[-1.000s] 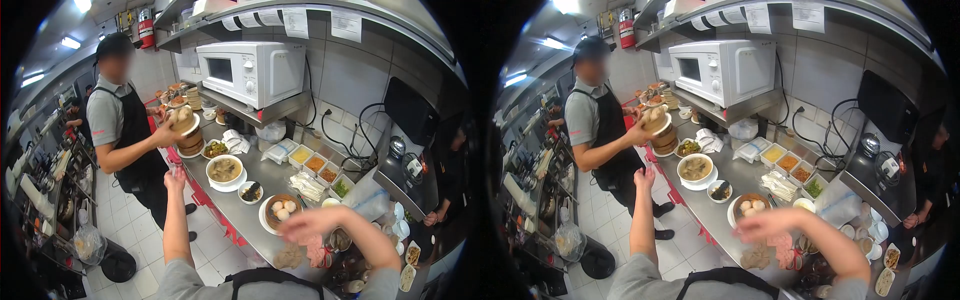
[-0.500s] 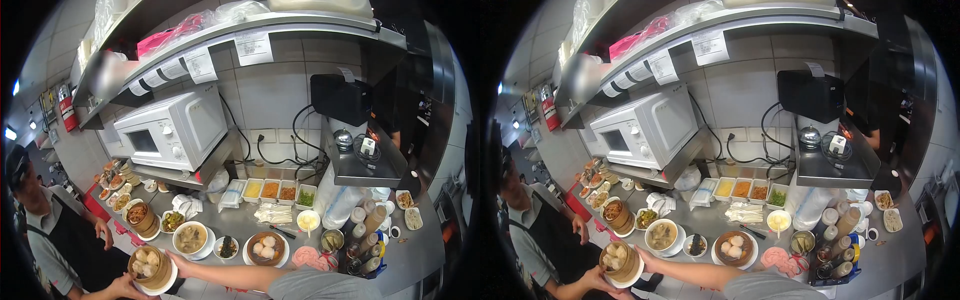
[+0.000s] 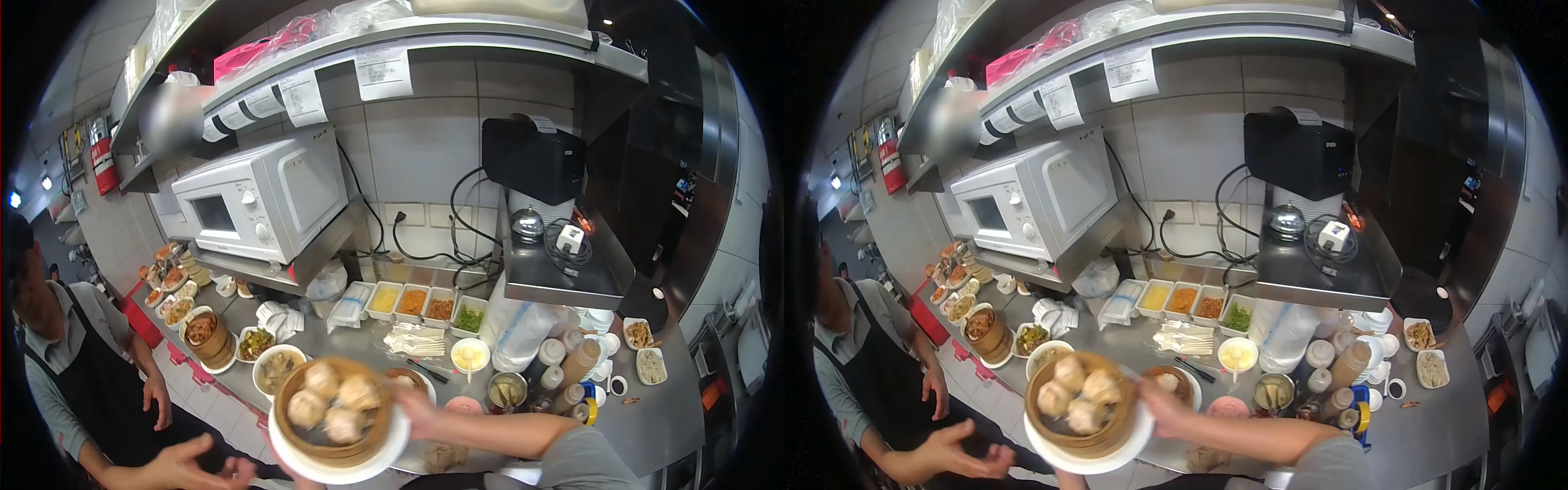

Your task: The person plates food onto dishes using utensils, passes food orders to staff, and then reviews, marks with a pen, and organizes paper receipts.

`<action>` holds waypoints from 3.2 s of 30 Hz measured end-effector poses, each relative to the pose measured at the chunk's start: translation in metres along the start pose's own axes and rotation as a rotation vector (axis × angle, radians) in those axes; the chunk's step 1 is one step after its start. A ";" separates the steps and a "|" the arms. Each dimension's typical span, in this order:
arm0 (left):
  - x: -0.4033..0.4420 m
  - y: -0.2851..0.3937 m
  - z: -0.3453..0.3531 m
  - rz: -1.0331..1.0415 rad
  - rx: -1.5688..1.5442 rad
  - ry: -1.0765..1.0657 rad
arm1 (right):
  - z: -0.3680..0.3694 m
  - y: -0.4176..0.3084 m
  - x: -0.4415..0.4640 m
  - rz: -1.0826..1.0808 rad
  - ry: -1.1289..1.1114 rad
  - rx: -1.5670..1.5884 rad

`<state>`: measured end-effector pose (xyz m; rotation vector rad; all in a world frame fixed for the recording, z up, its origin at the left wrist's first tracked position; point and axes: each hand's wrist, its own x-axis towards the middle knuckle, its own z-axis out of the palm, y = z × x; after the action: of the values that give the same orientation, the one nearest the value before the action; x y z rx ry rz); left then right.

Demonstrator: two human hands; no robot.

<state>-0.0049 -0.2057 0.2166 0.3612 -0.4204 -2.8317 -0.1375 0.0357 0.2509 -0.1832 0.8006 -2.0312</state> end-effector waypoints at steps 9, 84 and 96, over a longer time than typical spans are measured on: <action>0.042 -0.165 0.073 -0.214 0.019 -0.791 | -0.060 -0.086 -0.331 -0.926 0.540 0.011; 0.049 -0.156 0.117 -0.273 0.382 -0.975 | -0.183 -0.096 -0.214 -0.330 1.141 -1.858; 0.038 -0.354 0.343 1.627 1.553 -0.711 | -0.193 -0.203 -0.493 -1.359 1.404 -1.140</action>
<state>-0.2109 0.1967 0.4162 -0.5632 -1.8016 -0.5595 -0.0807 0.5973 0.3095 0.2148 3.4100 -2.3017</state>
